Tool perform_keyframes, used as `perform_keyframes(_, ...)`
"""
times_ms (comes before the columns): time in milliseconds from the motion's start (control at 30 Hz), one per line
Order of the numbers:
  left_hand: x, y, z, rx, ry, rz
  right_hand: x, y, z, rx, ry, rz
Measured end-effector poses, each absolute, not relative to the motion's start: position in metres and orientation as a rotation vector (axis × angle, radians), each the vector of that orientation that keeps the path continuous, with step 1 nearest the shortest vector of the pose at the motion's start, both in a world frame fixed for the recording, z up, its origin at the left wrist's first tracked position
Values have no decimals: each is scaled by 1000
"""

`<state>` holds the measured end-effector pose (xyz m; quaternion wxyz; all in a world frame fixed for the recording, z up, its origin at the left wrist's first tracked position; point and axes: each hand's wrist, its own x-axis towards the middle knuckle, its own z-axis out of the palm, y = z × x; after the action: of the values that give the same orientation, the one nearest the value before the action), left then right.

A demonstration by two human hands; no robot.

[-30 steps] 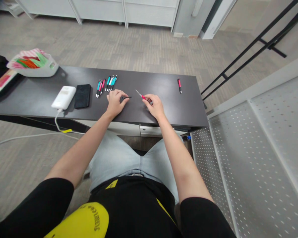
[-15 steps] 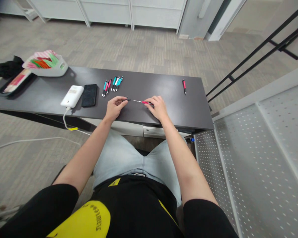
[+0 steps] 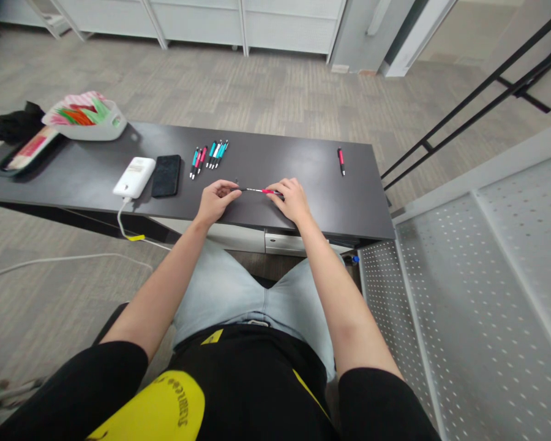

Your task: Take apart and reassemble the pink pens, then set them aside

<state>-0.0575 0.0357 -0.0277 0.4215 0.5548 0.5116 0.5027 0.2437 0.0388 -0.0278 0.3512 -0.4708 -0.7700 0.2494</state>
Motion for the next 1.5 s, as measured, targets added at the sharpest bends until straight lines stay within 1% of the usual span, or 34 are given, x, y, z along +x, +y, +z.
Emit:
perform_keyframes(200, -55, 34, -28, 1451, 1257, 1245, 246, 41, -35, -1204, -2033, 613)
perform_keyframes(367, -34, 33, -30, 1467, 1244, 1198, 247, 40, -37, -1202, -2061, 552)
perform_keyframes(567, -13, 34, -32, 1413, 1287, 1262, 247, 42, -42, -1229, -2069, 510)
perform_keyframes(867, -15, 31, -39, 1335, 1261, 1294, 241, 37, -35, -1299, -2027, 496)
perform_keyframes(1067, -17, 33, -39, 1353, 1227, 1250, 240, 36, -31, -1297, -1995, 520)
perform_keyframes(1200, -20, 33, -37, 1374, 1236, 1250, 240, 39, -37, -1254, -1977, 565)
perform_keyframes(1500, -19, 29, -30, 1339, 1252, 1251, 245, 42, -50, -1206, -2009, 554)
